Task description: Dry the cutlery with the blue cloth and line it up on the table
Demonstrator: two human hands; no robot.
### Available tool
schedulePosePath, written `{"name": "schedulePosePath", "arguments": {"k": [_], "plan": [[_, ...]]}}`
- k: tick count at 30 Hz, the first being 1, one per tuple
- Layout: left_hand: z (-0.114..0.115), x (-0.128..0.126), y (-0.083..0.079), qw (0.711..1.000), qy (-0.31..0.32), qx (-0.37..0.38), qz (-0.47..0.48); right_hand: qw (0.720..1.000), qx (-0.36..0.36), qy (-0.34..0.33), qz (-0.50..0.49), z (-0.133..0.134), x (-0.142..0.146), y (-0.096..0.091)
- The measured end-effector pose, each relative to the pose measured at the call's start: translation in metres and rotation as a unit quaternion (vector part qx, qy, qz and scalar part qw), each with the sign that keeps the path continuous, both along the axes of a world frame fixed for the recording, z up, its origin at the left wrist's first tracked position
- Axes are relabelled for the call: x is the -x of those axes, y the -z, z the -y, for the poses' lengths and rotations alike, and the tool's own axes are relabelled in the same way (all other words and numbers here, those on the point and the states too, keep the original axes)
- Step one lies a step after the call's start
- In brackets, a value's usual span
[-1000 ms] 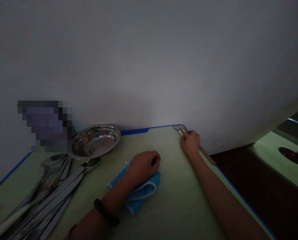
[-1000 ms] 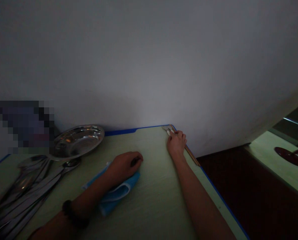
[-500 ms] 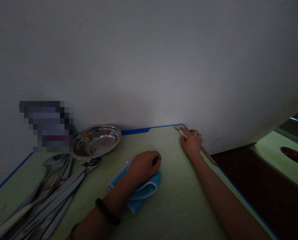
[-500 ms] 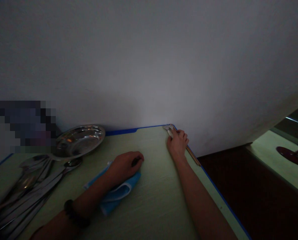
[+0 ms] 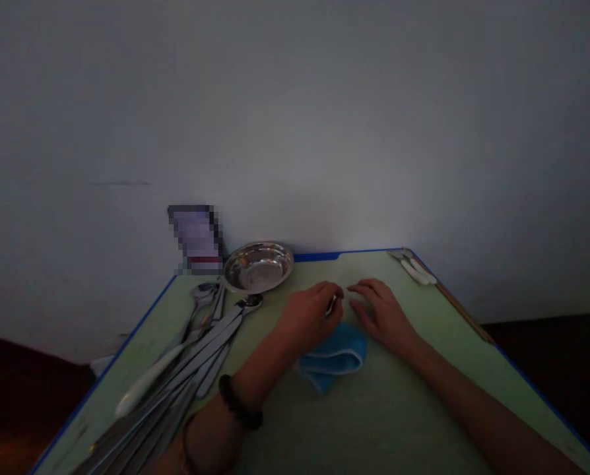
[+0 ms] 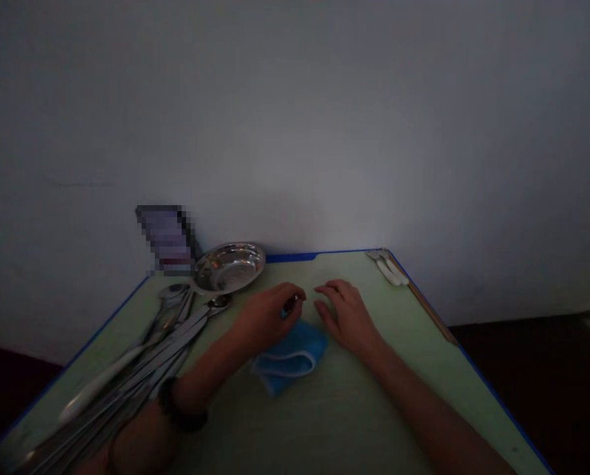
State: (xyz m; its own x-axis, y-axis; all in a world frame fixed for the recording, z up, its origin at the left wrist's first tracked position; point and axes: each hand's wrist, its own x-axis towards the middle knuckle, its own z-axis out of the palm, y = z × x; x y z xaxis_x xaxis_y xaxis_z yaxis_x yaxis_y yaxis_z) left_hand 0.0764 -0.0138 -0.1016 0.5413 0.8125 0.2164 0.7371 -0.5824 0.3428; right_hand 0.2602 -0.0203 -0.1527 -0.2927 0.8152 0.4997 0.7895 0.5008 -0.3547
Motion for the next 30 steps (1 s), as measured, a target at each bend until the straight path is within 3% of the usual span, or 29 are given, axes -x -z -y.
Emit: {"name": "schedulePosePath", "arguments": {"k": [3,6,9,13,17,25,30], "plan": [[0.009,0.037,-0.02,0.999,-0.012,0.016,-0.046,0.988,0.09,-0.119,-0.031,0.017,0.029,-0.005],[0.015,0.079,-0.039,0.991,-0.017,0.065,-0.112,0.976,0.131,-0.173,-0.003,0.021,0.053,-0.005],[0.013,0.117,-0.051,0.978,-0.042,0.113,-0.168,0.974,0.146,-0.171,-0.018,0.013,0.071,-0.002],[0.002,0.149,-0.052,0.963,-0.118,0.123,-0.207,0.971,0.181,-0.147,-0.048,0.001,0.081,-0.001],[-0.011,0.159,-0.042,0.95,-0.144,0.156,-0.228,0.97,0.194,-0.142,-0.036,0.0,0.081,-0.001],[-0.023,0.148,-0.021,0.935,-0.14,0.203,-0.256,0.971,0.193,-0.14,-0.017,-0.002,0.081,0.0],[-0.025,0.151,-0.024,0.933,-0.131,0.237,-0.238,0.969,0.203,-0.14,-0.014,-0.002,0.081,0.0]]}}
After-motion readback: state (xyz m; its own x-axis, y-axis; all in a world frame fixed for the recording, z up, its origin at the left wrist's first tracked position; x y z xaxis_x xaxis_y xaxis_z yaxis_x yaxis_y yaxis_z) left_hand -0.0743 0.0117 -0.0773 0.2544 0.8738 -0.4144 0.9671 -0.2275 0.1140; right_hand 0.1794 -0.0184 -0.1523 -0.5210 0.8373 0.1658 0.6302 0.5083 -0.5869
